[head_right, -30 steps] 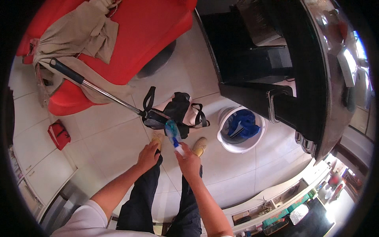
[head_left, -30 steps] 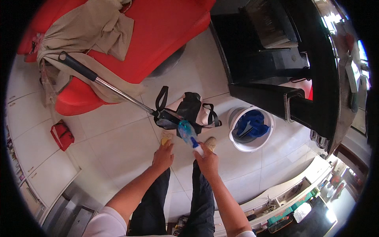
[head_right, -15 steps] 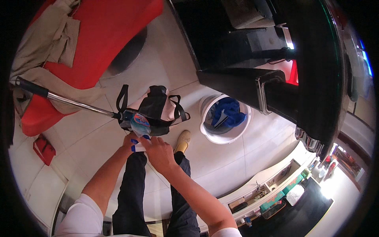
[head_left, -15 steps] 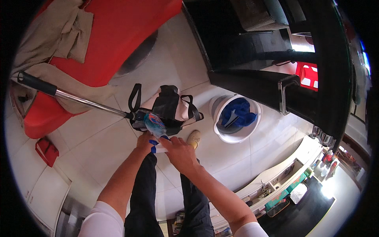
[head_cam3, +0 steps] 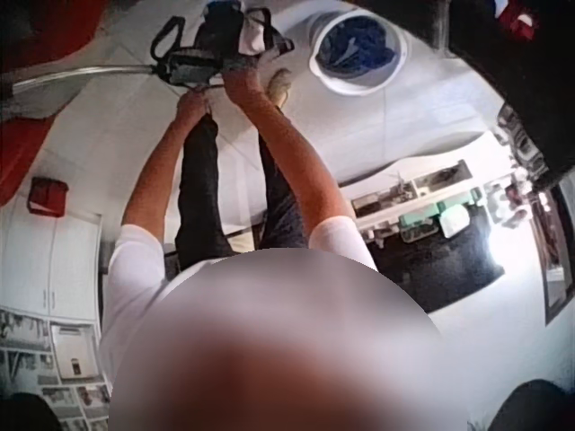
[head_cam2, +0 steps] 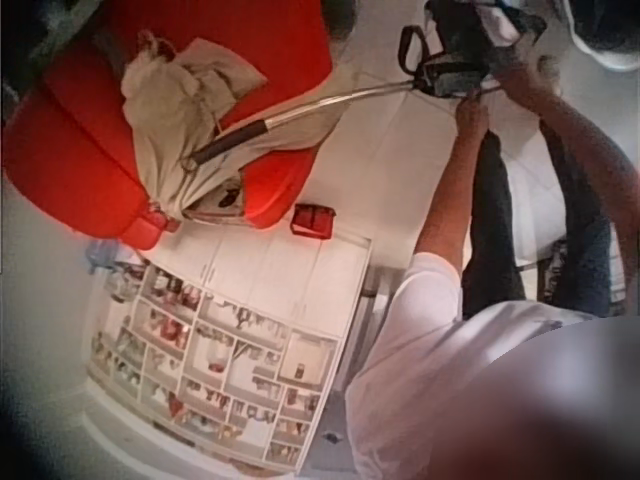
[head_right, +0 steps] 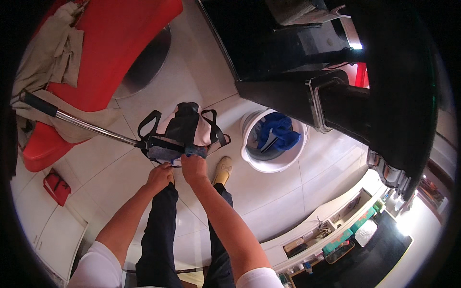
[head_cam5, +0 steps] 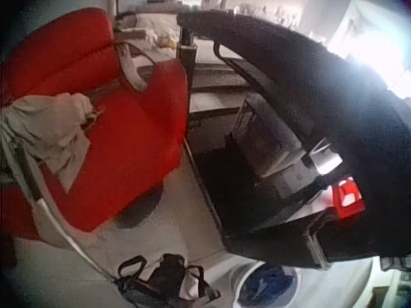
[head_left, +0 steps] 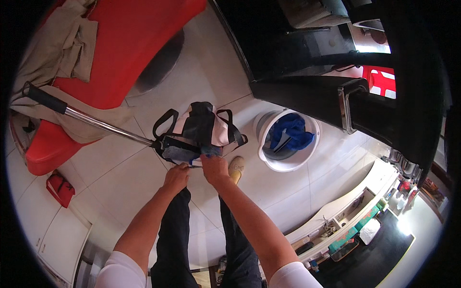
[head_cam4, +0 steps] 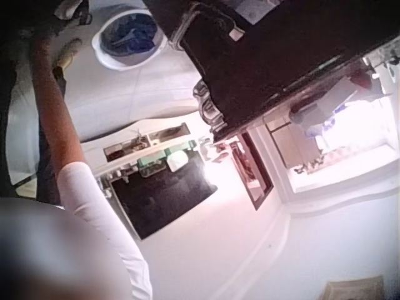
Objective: The person assembles a flat mop by attaching the mop head to the handle, then places the mop into a bag and picks up a bucket.
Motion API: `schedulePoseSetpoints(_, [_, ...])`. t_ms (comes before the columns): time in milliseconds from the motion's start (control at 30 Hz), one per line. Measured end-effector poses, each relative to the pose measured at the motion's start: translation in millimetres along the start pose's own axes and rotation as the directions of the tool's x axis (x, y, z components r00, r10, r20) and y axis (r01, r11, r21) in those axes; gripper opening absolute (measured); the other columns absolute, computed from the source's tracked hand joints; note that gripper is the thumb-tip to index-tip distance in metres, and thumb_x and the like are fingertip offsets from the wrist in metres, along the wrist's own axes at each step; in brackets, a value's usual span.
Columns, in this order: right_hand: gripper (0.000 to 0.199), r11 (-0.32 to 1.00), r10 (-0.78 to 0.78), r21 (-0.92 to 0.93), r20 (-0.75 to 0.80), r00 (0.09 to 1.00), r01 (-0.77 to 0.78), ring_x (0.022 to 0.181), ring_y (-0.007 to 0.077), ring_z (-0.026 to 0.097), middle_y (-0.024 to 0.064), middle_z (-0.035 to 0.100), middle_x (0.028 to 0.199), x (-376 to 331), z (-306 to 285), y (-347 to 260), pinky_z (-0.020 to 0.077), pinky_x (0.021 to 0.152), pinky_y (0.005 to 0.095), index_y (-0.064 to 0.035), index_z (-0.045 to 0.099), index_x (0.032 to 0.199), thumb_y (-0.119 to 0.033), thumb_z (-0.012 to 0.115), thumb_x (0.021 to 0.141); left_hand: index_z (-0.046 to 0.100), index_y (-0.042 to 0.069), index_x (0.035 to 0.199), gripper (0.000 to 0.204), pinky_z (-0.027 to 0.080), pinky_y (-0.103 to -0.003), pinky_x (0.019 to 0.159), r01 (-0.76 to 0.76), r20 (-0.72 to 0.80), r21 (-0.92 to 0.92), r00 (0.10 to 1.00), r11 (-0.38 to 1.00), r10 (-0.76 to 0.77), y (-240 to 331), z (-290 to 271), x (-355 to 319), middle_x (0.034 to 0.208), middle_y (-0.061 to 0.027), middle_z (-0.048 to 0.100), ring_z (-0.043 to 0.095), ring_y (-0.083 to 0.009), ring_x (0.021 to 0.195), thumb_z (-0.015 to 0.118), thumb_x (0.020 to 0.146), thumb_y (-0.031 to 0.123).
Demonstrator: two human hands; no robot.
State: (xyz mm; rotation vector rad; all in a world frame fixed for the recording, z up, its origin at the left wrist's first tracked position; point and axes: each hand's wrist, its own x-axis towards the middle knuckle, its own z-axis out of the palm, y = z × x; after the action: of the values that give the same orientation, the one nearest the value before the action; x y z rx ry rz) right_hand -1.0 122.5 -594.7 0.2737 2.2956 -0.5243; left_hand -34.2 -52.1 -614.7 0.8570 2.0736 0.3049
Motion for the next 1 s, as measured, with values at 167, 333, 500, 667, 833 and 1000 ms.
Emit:
schedulePoseSetpoints(167, [0.041, 0.996, 0.019, 0.083, -0.073, 0.997, -0.013, 0.079, 0.0287, 0.063, 0.0147, 0.06, 0.094, 7.8, 6.4, -19.0, 0.0511, 0.063, 0.0382, -0.0138, 0.049, 0.118, -0.013, 0.055, 0.077, 0.062, 0.007, 0.093, 0.021, 0.048, -0.035, 0.076, 0.063, -0.033, -0.046, 0.997, 0.997, -0.065, -8.2, 2.6, 1.8, 0.1, -0.0084, 0.059, 0.059, -0.0256, 0.088, 0.06, 0.073, 0.012])
schedulePoseSetpoints(333, [0.044, 0.981, -0.059, 0.161, -0.301, 0.952, 0.111, 0.089, 0.028, 0.06, 0.0109, 0.058, 0.105, 1.0, 4.9, -2.0, 0.0496, 0.072, 0.0375, -0.0118, 0.049, 0.119, -0.019, 0.058, 0.077, 0.064, 0.008, 0.089, 0.016, 0.049, -0.035, 0.074, 0.086, -0.098, -0.066, 0.991, 0.994, -0.092, -7.9, 0.6, 3.6, 0.098, -0.0077, 0.06, 0.06, -0.025, 0.085, 0.06, 0.075, 0.014])
schedulePoseSetpoints(500, [0.039, 0.975, 0.19, 0.22, -0.776, 0.601, -0.024, 0.102, 0.0326, 0.051, 0.0148, 0.056, 0.104, -13.2, -38.3, 145.9, 0.0386, 0.088, 0.0414, -0.0043, 0.057, 0.1, 0.001, 0.06, 0.062, 0.064, 0.006, 0.086, 0.014, 0.049, -0.035, 0.073, 0.151, -0.165, -0.167, 0.97, 0.974, -0.178, -8.3, 1.8, 5.6, 0.095, -0.0073, 0.062, 0.061, -0.0244, 0.083, 0.059, 0.077, 0.014])
schedulePoseSetpoints(667, [0.056, 0.838, 0.307, -0.161, -0.65, 0.695, -0.521, 0.115, 0.0317, 0.044, 0.0174, 0.048, 0.121, -6.0, -29.9, 301.1, 0.0294, 0.099, 0.0393, 0.0013, 0.045, 0.12, -0.009, 0.063, 0.068, 0.065, 0.005, 0.086, 0.014, 0.049, -0.035, 0.074, 0.168, -0.164, -0.192, 0.966, 0.967, -0.201, -3.9, -2.4, 9.7, 0.094, -0.008, 0.063, 0.061, -0.025, 0.082, 0.058, 0.078, 0.014])
schedulePoseSetpoints(833, [0.066, 0.71, 0.697, 0.149, -0.296, 0.654, -0.689, 0.11, 0.0339, 0.048, 0.0195, 0.047, 0.121, 25.9, -31.9, 304.8, 0.0389, 0.092, 0.0404, -0.0033, 0.037, 0.127, -0.02, 0.065, 0.07, 0.065, 0.003, 0.085, 0.013, 0.049, -0.034, 0.074, 0.179, -0.212, -0.267, 0.948, 0.947, -0.238, 0.1, -5.3, 6.0, 0.093, -0.0094, 0.063, 0.061, -0.0259, 0.082, 0.059, 0.078, 0.012])
schedulePoseSetpoints(1000, [0.051, 0.784, 0.595, 0.114, -0.419, 0.686, -0.611, 0.104, 0.0345, 0.051, 0.017, 0.05, 0.117, 20.6, -10.2, 316.7, 0.0422, 0.089, 0.0392, -0.0077, 0.046, 0.12, -0.015, 0.061, 0.071, 0.065, 0.005, 0.086, 0.012, 0.049, -0.033, 0.074, 0.179, -0.225, -0.251, 0.945, 0.951, -0.237, 2.0, -4.8, 6.8, 0.096, -0.008, 0.063, 0.061, -0.0252, 0.084, 0.059, 0.077, 0.011])
